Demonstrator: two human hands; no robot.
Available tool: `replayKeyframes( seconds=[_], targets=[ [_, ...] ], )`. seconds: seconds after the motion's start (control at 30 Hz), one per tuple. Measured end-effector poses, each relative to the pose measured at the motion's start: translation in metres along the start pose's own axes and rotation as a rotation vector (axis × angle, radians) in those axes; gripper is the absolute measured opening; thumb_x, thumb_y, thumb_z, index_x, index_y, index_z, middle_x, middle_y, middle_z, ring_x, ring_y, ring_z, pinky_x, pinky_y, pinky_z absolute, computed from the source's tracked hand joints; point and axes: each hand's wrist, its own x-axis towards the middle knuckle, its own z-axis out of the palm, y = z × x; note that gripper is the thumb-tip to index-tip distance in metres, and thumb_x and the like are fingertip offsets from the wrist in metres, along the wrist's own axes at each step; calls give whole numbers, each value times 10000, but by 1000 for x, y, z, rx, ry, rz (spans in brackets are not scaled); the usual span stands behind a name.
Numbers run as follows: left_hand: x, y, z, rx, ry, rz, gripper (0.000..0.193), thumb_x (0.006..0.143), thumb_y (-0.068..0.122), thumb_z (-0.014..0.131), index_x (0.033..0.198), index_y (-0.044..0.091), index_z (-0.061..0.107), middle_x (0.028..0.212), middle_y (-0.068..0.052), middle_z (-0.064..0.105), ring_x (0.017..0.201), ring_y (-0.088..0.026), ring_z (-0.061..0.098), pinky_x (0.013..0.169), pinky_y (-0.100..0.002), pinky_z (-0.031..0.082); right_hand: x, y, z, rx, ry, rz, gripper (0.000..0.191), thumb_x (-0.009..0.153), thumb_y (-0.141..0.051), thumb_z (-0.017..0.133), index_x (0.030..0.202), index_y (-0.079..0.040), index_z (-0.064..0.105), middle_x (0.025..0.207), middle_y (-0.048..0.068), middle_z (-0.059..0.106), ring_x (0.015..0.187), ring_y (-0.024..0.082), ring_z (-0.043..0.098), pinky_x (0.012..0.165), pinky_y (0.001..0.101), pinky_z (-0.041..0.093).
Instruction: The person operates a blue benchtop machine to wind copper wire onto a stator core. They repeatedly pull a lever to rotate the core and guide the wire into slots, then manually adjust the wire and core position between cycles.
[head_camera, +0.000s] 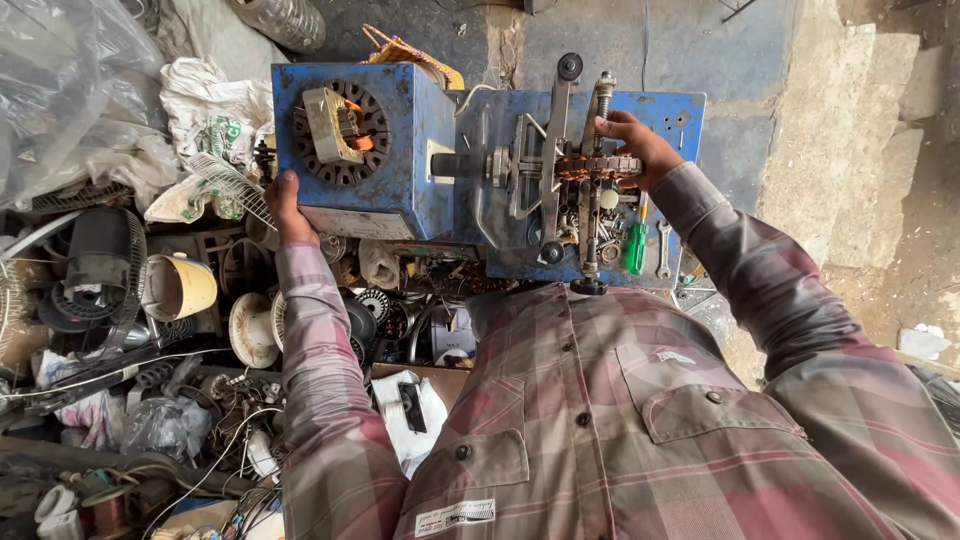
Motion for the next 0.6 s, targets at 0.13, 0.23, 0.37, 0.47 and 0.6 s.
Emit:
replayKeyframes(
  seconds=[0.13,0.23,0.37,0.47,0.6],
  targets=[
    [-1,5,5,-34,-32,-1,694,791,467,847,1248,29,563,1138,-55,593,1084,-207,565,1011,-407,468,2,-1,0,0,5,7,919,818,-631,660,1584,-246,331,1582,204,362,1433,444,324,1067,759,284],
    [-2,9,6,-13,-71,18,549,832,471,844,1085,79,554,1025,-19,542,985,-188,521,962,-399,444,3,-1,-1,-7,6,20,916,821,-638,654,1585,-253,326,1544,236,413,1374,444,429,1063,744,284],
    [-3,13,6,11,-119,47,430,858,479,826,858,147,553,870,36,479,853,-152,459,896,-367,397,4,0,-2,27,-21,9,921,817,-634,666,1581,-247,327,1463,293,492,1283,432,543,1043,732,318],
    [-2,14,7,46,-131,77,443,870,501,811,810,161,533,843,34,471,832,-150,443,898,-367,367,5,0,-2,18,-11,16,917,820,-641,656,1587,-259,329,1451,291,497,1281,424,545,1032,747,291],
    [0,13,9,104,-10,42,333,815,496,793,983,231,681,984,84,633,975,-85,564,969,-359,368,7,0,-2,26,-14,18,917,814,-638,656,1584,-265,326,1463,298,496,1298,429,538,1039,749,281]
  ],
)
